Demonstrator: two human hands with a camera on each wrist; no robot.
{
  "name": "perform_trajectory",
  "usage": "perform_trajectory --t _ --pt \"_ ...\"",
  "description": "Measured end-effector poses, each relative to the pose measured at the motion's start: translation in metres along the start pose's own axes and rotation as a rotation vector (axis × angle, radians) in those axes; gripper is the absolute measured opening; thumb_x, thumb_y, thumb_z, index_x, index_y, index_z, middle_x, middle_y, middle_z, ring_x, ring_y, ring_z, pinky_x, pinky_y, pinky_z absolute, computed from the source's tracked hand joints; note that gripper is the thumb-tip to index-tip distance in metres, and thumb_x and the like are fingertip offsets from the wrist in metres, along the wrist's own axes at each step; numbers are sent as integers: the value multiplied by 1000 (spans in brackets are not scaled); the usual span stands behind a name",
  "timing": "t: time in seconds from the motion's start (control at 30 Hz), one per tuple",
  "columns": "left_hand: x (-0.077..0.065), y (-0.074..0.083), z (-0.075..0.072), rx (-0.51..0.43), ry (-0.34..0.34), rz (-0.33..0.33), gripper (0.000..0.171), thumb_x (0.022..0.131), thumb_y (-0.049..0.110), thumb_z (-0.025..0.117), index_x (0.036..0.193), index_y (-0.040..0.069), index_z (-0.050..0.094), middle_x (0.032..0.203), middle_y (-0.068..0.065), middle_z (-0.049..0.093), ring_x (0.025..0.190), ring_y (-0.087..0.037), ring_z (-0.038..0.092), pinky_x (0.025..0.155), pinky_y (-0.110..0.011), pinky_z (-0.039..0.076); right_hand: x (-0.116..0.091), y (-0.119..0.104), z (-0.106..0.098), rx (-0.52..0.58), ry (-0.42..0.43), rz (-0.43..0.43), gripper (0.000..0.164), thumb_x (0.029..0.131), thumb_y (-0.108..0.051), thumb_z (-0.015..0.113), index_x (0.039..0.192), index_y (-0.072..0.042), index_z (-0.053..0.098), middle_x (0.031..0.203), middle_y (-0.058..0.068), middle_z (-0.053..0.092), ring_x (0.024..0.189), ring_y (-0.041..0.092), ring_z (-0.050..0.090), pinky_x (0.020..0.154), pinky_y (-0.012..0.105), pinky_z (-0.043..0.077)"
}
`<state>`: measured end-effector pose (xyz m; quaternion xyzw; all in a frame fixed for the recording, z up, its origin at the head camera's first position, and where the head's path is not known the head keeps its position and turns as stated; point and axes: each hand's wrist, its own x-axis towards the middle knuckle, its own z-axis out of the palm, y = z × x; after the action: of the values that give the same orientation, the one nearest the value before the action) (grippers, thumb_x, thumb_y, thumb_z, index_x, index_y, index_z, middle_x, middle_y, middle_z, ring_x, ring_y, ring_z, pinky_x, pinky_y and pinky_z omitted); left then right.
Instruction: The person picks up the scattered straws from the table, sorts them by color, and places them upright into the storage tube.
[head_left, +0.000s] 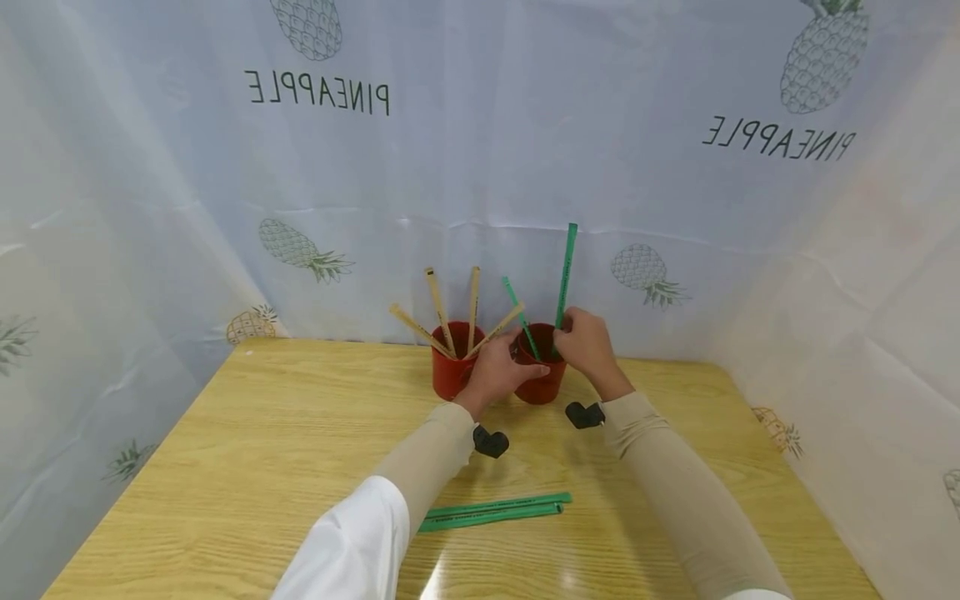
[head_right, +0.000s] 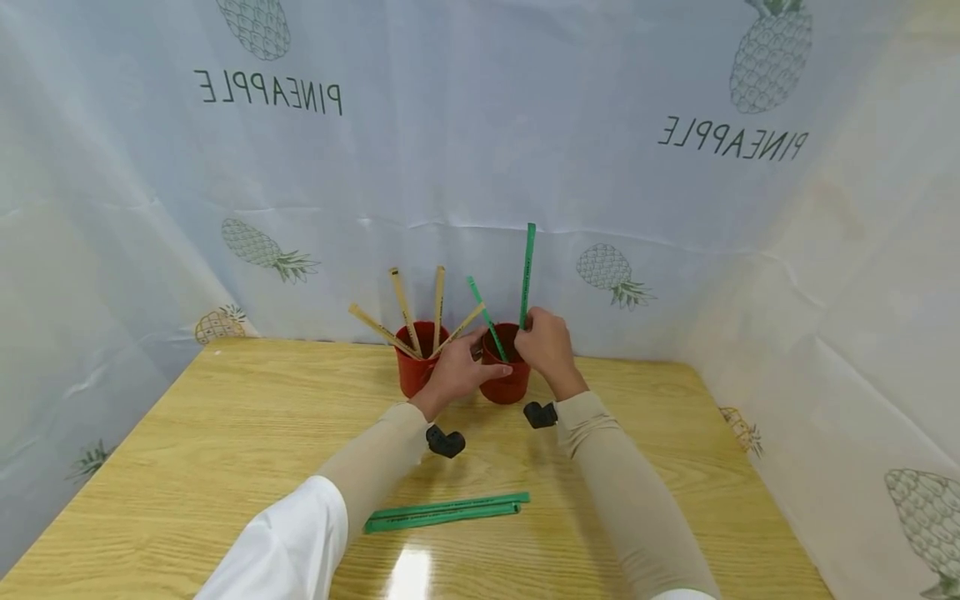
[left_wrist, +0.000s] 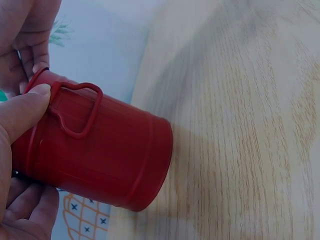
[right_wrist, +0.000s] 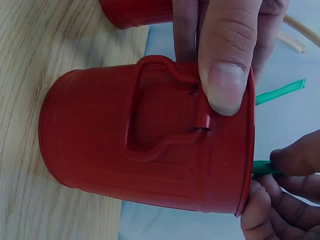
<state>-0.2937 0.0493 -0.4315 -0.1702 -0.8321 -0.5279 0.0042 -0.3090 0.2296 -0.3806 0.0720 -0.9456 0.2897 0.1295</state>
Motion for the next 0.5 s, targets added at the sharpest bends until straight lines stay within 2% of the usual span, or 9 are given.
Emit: perform_trajectory --t 0.27,0.4,0.5 --pt "1 -1 1 -9 0 19 81 89 31 84 156 6 47 142 -11 67 132 -27 64 111 -43 54 1 -1 -2 -51 -38 43 23 91 -10 56 102 4 70 95 22 73 79 33 66 67 41 56" --pt "1 -1 2 -31 -8 24 77 89 29 84 155 9 50 140 -11 68 130 -26 64 110 -44 54 0 1 -2 -35 -25 57 23 95 -12 57 107 3 69 96 21 73 84 34 67 75 46 58" --pt "2 -2 2 -29 -5 26 78 89 29 84 155 9 49 140 -10 68 131 -26 64 110 -44 54 -3 1 -2 -17 4 36 21 96 -12 59 108 3 69 96 20 72 85 33 66 78 47 58"
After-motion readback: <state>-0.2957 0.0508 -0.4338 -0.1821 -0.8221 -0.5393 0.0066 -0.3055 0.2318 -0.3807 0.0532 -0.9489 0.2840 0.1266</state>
